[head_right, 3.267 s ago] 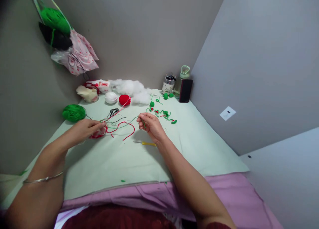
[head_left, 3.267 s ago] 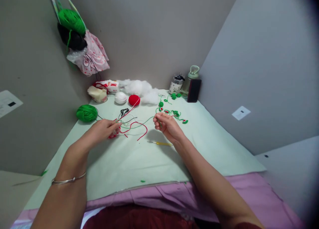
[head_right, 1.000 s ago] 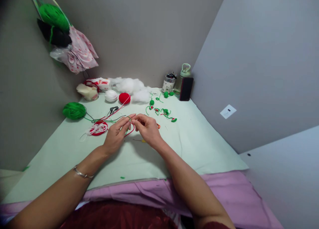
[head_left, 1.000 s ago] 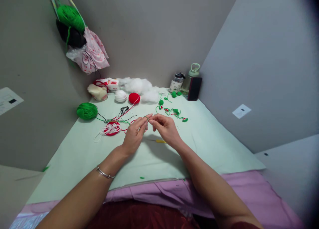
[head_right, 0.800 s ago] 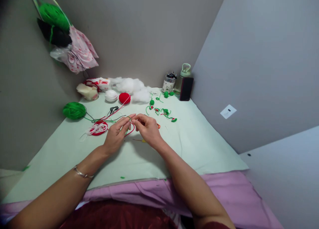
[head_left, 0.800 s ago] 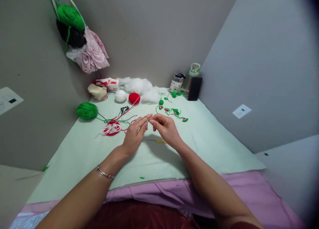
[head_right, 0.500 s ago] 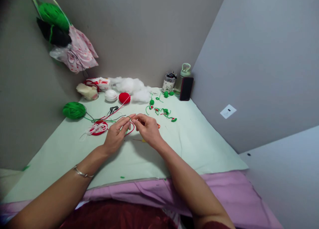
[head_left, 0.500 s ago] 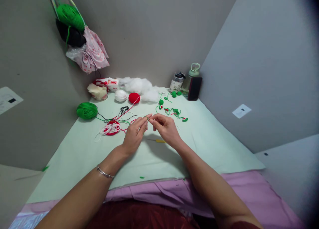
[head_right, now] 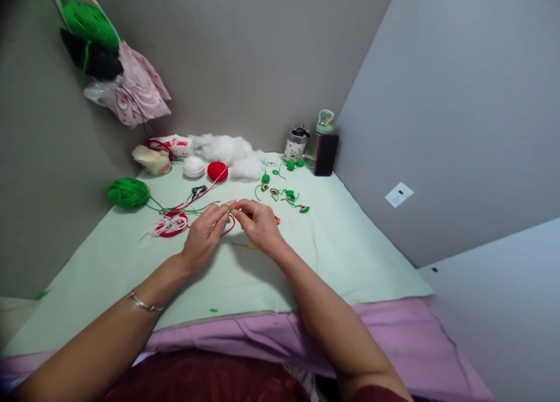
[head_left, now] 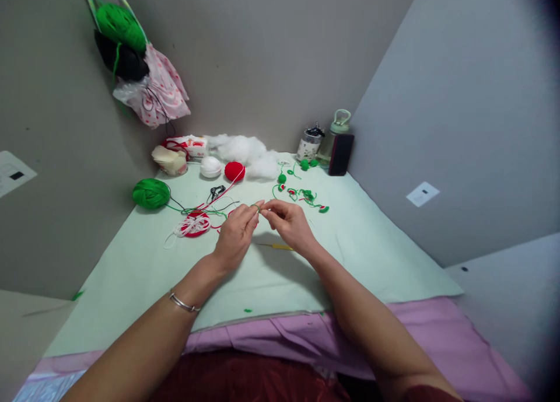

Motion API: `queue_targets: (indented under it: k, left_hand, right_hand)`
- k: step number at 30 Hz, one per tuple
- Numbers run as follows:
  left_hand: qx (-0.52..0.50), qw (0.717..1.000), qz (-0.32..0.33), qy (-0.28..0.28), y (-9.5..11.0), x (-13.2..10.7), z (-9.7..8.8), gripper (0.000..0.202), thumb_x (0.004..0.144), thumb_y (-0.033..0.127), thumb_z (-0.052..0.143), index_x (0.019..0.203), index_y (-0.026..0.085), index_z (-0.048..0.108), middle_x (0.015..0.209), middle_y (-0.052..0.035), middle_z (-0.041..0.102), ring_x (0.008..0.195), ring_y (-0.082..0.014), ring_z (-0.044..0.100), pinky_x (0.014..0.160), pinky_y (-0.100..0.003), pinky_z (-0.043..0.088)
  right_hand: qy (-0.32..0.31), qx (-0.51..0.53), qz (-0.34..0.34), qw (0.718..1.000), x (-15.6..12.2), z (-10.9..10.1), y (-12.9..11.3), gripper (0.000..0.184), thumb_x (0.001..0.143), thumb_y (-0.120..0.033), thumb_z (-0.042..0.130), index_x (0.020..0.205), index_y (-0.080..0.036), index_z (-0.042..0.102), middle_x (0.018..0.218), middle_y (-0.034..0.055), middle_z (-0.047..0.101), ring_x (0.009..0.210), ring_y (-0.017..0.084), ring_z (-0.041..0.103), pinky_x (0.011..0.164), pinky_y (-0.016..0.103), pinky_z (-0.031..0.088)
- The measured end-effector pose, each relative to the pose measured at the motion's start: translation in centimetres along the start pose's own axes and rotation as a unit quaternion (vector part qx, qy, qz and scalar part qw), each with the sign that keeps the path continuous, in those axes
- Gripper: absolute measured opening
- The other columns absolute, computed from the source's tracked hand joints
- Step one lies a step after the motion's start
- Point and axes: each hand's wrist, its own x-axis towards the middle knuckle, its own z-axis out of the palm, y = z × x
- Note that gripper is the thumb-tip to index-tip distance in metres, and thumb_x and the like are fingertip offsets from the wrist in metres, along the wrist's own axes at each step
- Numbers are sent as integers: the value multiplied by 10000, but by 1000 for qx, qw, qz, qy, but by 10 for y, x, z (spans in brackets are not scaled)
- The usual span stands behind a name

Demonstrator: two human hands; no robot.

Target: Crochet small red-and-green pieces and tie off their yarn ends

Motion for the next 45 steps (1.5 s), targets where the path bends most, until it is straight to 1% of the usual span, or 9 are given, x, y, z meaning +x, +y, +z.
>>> queue_targets:
  k: [6, 9, 14, 22, 26, 29, 39, 42, 45]
  left_hand:
    - [-2, 1000, 0, 21, 2, -2, 3, 368, 1037, 284, 411, 1287, 155, 647, 1240, -131, 570, 1173, -218, 574, 1037, -375, 468]
    - [5, 1000, -11, 12, -1, -2, 4, 392, 1039, 295, 397, 1325, 147, 621, 1377, -161, 520, 1225, -238, 557, 1074, -420, 461]
    - [-1, 1000, -19, -7, -5, -2, 4, 401, 1039, 302, 382, 1364, 199, 592, 1482, -145, 463, 1300, -240, 527, 1114, -435, 447]
    - [-16, 999, -31, -27, -5, -2, 4, 405, 1033, 278, 367, 1366, 213, 588, 1532, -139, 426, 1390, -250, 464, 1154, -455, 409]
    - [-17, 999, -36, -32, -5, -1, 3, 405, 1031, 277, 365, 1356, 200, 594, 1542, -145, 415, 1390, -254, 465, 1155, -461, 408]
    - [-15, 999, -37, -37, -4, -1, 3, 396, 1030, 274, 366, 1334, 187, 603, 1545, -150, 411, 1388, -250, 472, 1165, -455, 397]
    - [-3, 998, -28, -53, -5, 0, 1, 366, 1025, 241, 353, 1219, 184, 657, 1529, -155, 434, 1336, -238, 517, 1126, -448, 432]
    - [-26, 998, -48, -31, -5, 2, -2, 327, 996, 265, 434, 1197, 199, 684, 1499, -138, 489, 1308, -245, 543, 1110, -444, 446]
    - [-102, 989, -110, 9, -7, 7, -6, 258, 929, 312, 564, 1082, 199, 738, 1367, -126, 607, 1231, -260, 598, 1005, -417, 519]
  right_hand:
    - [-28, -18, -4, 999, 3, -3, 3, 208, 877, -338, 589, 888, -176, 720, 542, -52, 470, 538, 109, 371, 540, 247, 298]
    - [-16, -20, -6, 1000, 3, -3, 5, 210, 877, -343, 589, 880, -176, 717, 544, -53, 457, 541, 109, 367, 546, 248, 296]
    - [-24, -20, -2, 1000, 3, -1, 8, 209, 879, -349, 591, 881, -179, 712, 555, -52, 453, 543, 110, 365, 546, 251, 293]
    - [-14, -8, 13, 1000, 5, 0, 8, 212, 868, -369, 594, 842, -181, 688, 547, -52, 455, 540, 111, 370, 539, 252, 296]
    - [-52, 30, 21, 998, 6, -2, 7, 228, 862, -389, 601, 835, -174, 674, 558, -55, 466, 535, 102, 372, 536, 250, 299]
    - [-36, 44, 36, 998, 7, -2, 8, 236, 851, -391, 606, 828, -164, 664, 546, -62, 451, 523, 97, 361, 523, 250, 284]
    - [-83, 117, 47, 989, 9, -2, 11, 305, 803, -467, 676, 798, -163, 651, 565, -55, 499, 522, 90, 409, 525, 237, 333]
    - [-33, 79, 35, 996, 7, 0, 13, 280, 840, -443, 647, 831, -165, 674, 541, -55, 489, 513, 96, 399, 519, 240, 321]
    - [22, -6, -5, 1000, 5, 3, 15, 231, 882, -397, 622, 872, -181, 702, 551, -45, 502, 526, 108, 413, 539, 250, 323]
